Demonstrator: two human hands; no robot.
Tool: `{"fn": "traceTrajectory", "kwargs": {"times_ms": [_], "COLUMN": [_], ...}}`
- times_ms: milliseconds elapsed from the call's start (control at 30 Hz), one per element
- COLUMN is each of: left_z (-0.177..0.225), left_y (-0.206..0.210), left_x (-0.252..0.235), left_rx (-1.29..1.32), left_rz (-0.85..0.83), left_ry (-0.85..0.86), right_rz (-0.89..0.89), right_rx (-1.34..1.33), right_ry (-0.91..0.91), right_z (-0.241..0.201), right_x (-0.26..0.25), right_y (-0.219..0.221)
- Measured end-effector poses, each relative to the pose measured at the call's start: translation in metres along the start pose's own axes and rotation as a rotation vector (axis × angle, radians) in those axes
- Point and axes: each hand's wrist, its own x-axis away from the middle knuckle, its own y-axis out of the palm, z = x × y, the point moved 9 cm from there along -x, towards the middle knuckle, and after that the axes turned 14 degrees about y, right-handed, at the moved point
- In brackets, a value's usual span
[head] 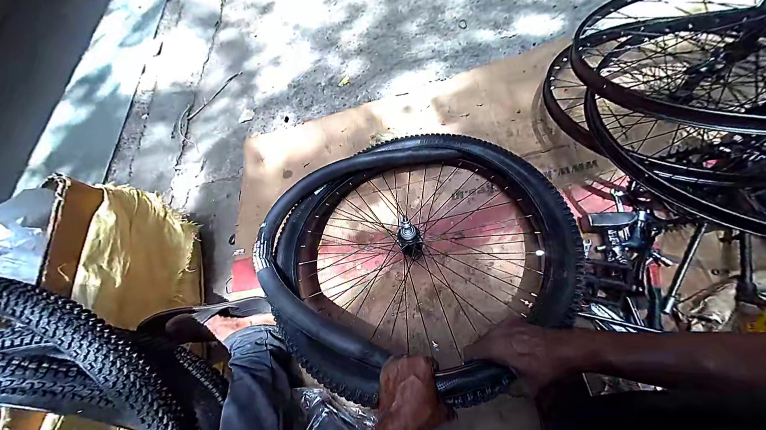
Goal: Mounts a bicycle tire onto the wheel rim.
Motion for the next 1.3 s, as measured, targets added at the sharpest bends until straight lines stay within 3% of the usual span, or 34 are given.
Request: {"fn": "traceTrajectory", "kwargs": {"times_ms": [100,200,267,333,467,567,667,733,800,933,1033,1133,1300], "left_z": [0.019,0.036,0.029,0.002,-0.083,-0.112,-0.102,-0.088,-0.074,-0.049,-0.041,-0.041,-0.013], "left_y": [0.006,0.011,0.013,0.021,0.036,0.027,0.006,-0.001,-0.003,-0.022,-0.025,-0.011,0.002], "left_x": [-0.008,0.016,0.05,0.083,0.102,0.078,0.041,0.031,0.037,0.06,0.057,0.038,0.001], "left_rx": [0.099,0.335,0.21,0.049,-0.092,-0.11,-0.102,-0.084,-0.045,-0.141,-0.124,-0.035,-0.005], "left_rz": [0.067,0.498,0.842,0.983,0.807,0.598,0.353,0.254,0.33,0.722,0.746,0.513,0.056], "left_ry": [0.06,0.236,0.225,0.106,-0.061,0.013,0.065,0.102,0.126,0.222,0.166,0.101,0.199], "right_rz": [-0.039,0.014,-0.001,-0.024,-0.085,-0.109,0.178,0.197,0.179,0.174,0.09,0.011,-0.007], "right_rx": [0.102,0.128,0.138,0.184,0.452,0.52,0.2,0.07,0.083,0.069,-0.019,-0.012,0.035], "right_ry": [0.004,-0.021,0.015,0.083,0.284,0.376,0.135,0.07,0.092,0.056,0.016,0.029,0.008], "right_z": [0.01,0.031,0.05,0.07,0.103,0.085,0.011,-0.016,-0.019,-0.013,-0.013,-0.009,0.02], "right_x": [0.011,0.027,0.035,0.042,0.048,0.047,0.029,0.011,0.001,0.007,0.015,0.014,0.019], "right_y": [0.006,0.012,0.003,-0.009,-0.029,-0.044,-0.054,-0.033,-0.02,-0.015,-0.02,-0.017,-0.002]}}
